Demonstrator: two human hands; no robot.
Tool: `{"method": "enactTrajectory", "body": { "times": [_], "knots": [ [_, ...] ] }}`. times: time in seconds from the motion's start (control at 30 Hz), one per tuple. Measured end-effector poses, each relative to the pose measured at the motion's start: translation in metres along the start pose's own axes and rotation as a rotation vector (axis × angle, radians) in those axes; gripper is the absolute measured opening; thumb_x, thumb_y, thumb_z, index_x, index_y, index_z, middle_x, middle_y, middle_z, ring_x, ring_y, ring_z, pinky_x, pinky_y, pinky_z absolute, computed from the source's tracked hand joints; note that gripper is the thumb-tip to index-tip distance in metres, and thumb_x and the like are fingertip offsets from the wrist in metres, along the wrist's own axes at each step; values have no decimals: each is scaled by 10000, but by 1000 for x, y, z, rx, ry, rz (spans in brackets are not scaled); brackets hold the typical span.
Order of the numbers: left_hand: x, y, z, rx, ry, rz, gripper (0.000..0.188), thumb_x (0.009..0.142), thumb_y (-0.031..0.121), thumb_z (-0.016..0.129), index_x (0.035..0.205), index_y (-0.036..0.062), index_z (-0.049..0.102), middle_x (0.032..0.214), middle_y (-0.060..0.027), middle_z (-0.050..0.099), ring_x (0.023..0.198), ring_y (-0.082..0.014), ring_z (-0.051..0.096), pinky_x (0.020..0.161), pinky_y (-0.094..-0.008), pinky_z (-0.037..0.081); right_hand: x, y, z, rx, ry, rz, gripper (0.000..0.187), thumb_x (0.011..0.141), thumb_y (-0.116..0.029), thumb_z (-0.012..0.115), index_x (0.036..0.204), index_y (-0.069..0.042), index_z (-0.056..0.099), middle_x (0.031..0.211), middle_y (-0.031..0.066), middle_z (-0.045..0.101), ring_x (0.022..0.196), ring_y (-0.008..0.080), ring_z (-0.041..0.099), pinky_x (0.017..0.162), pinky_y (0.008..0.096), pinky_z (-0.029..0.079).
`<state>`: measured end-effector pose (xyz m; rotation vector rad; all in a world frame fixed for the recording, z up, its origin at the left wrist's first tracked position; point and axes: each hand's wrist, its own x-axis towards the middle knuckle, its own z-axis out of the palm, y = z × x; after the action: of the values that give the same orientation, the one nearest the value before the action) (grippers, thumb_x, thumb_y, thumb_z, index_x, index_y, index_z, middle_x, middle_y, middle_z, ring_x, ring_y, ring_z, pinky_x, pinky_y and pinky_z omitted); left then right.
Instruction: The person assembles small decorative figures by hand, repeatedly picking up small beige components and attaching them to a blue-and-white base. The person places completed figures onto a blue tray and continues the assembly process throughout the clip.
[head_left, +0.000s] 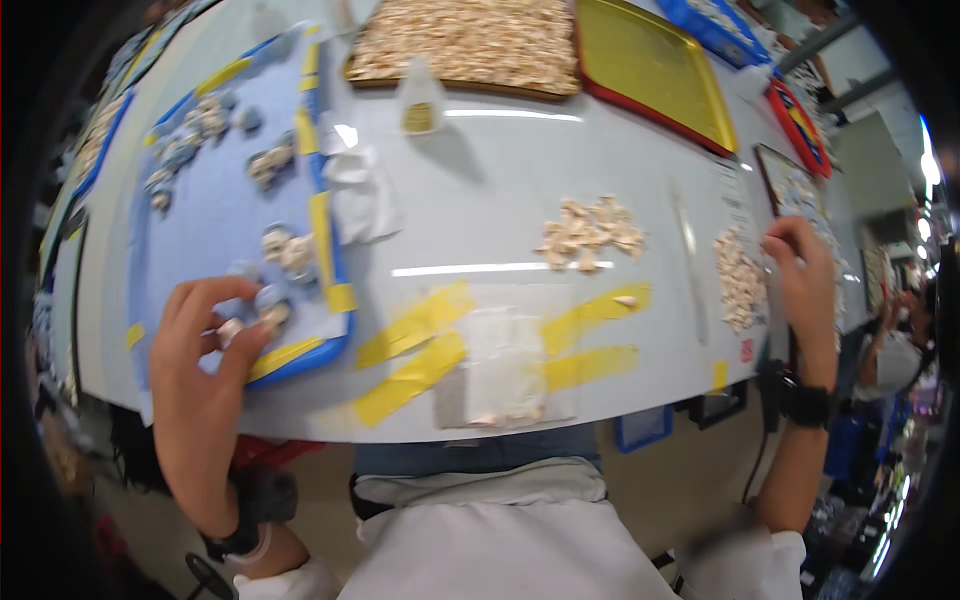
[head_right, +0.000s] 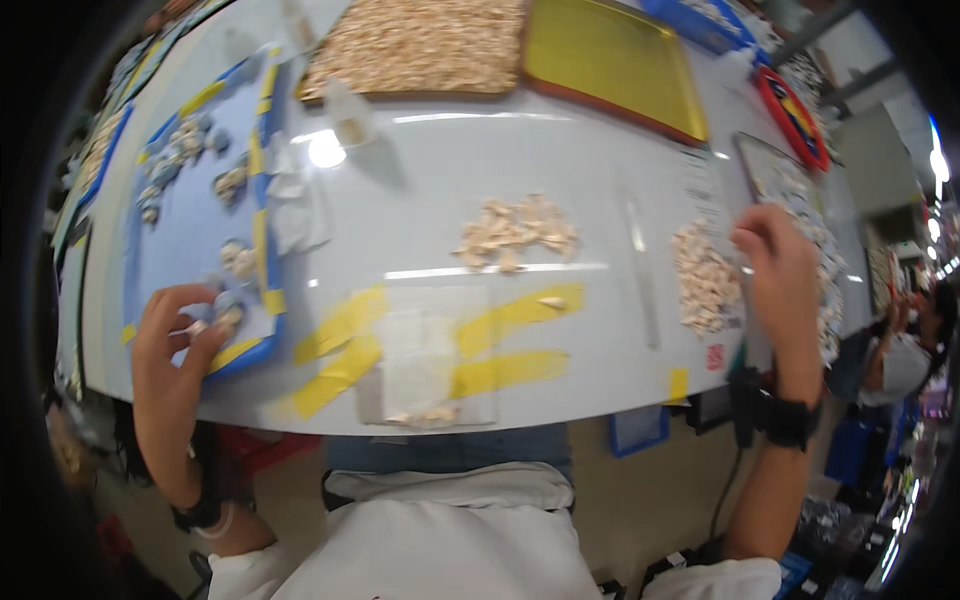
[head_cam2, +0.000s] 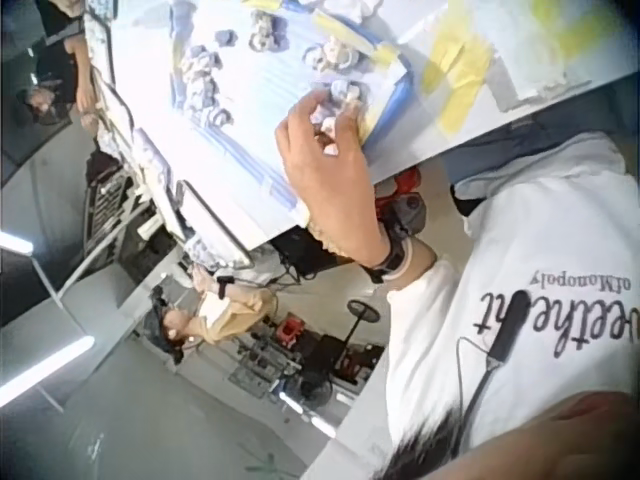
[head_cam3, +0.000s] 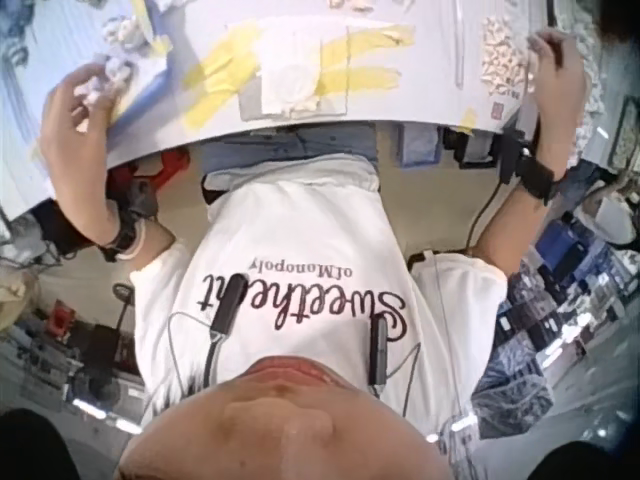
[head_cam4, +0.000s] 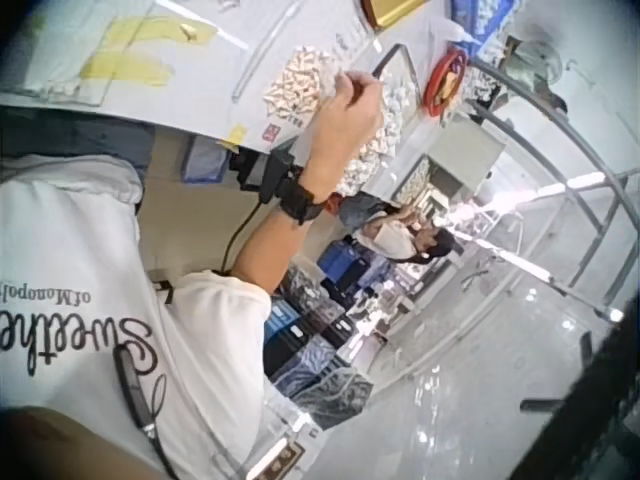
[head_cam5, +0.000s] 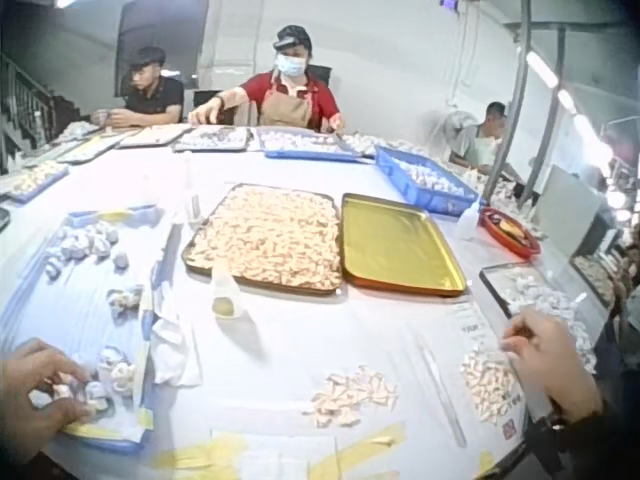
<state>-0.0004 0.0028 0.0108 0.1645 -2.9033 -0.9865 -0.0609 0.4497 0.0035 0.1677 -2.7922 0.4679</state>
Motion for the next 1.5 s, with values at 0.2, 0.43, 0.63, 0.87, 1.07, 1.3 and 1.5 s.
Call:
{"method": "enactTrajectory", "body": {
  "times": [0.2, 0.43, 0.63, 0.87, 1.07, 1.3, 1.5],
  "knots": [
    [-9, -20, -6, -303, 216, 2, 120, 778, 73, 625, 846, -10, 572, 895, -62, 558, 800, -130, 518, 713, -245, 421, -18, -37, -24, 400, -29, 250, 89, 832, -36, 539, 893, 15, 579, 826, 11, 552, 773, 70, 520, 705, 188, 417],
    [-47, -29, 12, -805, 67, 228, 418, 671, 286, 762, 869, -1, 533, 973, -144, 527, 801, -205, 560, 702, -285, 460, -41, -46, -31, 436, 28, 121, 148, 776, 73, 547, 901, 33, 616, 979, 79, 576, 877, 135, 547, 793, 229, 415],
    [-64, -9, 42, -1259, -206, 42, 348, 723, 131, 715, 964, -48, 538, 1077, -208, 480, 781, -210, 602, 630, -257, 507, -44, -83, -21, 576, -2, 100, 125, 758, 73, 569, 874, 32, 591, 911, 82, 573, 808, 128, 539, 752, 234, 418],
    [-68, 7, 57, -1500, -497, -69, 313, 790, -27, 584, 1084, -92, 499, 1135, -204, 455, 926, -227, 578, 779, -301, 500, -51, -118, 1, 942, -113, 67, 140, 743, 6, 638, 849, 23, 548, 833, 86, 558, 733, 139, 547, 673, 229, 428],
    [-66, 6, 68, -1373, -420, -35, 387, 712, 101, 718, 1004, -49, 514, 997, -223, 552, 850, -258, 620, 622, -266, 534, -48, -136, 15, 956, 3, 105, 174, 761, -67, 665, 834, 10, 528, 786, 92, 563, 675, 147, 544, 624, 240, 437],
    [-66, -2, 69, -1519, -500, 0, 375, 738, -100, 616, 1086, -89, 479, 1088, -217, 519, 997, -238, 560, 804, -312, 516, -59, -139, 13, 1065, -110, 198, 296, 732, -198, 729, 805, -16, 508, 683, 72, 536, 585, 124, 525, 512, 213, 427],
    [-69, -3, 72, -1622, -443, -1, 370, 734, -93, 626, 1078, -93, 491, 1109, -247, 518, 941, -251, 588, 782, -311, 519, -69, -154, 16, 1351, -205, 243, 263, 690, -94, 751, 783, 12, 528, 691, 132, 559, 538, 158, 556, 489, 233, 483]
  ]
}}
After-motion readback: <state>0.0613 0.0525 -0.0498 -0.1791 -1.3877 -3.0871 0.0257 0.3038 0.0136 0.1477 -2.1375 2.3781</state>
